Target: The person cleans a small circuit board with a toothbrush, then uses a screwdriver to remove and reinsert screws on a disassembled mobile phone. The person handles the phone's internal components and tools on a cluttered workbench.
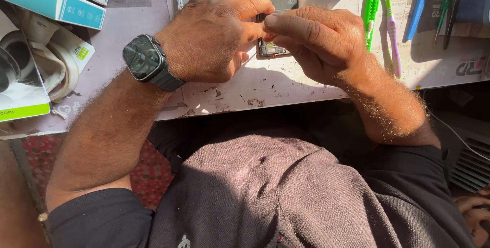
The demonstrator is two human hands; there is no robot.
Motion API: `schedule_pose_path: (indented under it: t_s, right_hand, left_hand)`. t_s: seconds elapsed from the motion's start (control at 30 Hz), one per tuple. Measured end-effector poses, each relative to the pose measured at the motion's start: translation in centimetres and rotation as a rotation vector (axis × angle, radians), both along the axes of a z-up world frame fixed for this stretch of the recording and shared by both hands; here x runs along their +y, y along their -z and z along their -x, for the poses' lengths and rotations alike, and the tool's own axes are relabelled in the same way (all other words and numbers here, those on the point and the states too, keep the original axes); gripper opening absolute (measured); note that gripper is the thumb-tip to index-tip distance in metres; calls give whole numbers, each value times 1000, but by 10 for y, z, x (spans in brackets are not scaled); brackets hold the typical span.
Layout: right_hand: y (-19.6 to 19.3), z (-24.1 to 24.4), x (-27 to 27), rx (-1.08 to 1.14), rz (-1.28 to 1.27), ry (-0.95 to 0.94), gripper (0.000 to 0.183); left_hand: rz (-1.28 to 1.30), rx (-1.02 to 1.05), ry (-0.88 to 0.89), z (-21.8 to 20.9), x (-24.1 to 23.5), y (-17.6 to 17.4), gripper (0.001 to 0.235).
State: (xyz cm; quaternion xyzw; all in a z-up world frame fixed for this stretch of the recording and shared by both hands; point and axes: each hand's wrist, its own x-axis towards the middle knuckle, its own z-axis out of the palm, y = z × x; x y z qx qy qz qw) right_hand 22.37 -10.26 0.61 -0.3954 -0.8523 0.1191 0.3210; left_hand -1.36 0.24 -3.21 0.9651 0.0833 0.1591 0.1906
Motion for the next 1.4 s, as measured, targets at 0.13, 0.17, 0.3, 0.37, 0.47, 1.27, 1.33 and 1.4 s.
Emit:
schedule_pose_path:
  t_s: [0.13,0.17,0.3,0.37,0.47,1.27,1.33,1.4]
  right_hand:
    - [1,2,-2,-32,-68,21,35]
    - [-1,3,-2,-29,-72,21,34]
    - [-5,8,2,-27,-82,20,30]
    - [-9,8,3,-75,-101,48,29]
    - [-12,9,6,-80,-111,34,32]
    - [-6,12,-2,-22,-107,33,31]
    - [-3,11,-3,38,2,4,28]
    - [-2,9,-2,45,24,7,26]
  left_hand:
    - [-28,18,-4,1,-1,3,37]
    - [-25,34,-3,0,0,3,38]
    - [-31,0,-7,2,-1,6,36]
    - [-53,19,-14,-1,-2,7,43]
    - [-49,2,-16,0,-1,5,40]
    - [-85,-19,-27,-1,-2,8,34]
    - [-100,27,-40,-1,-4,8,29]
    - [-105,24,-43,-2,-3,8,30]
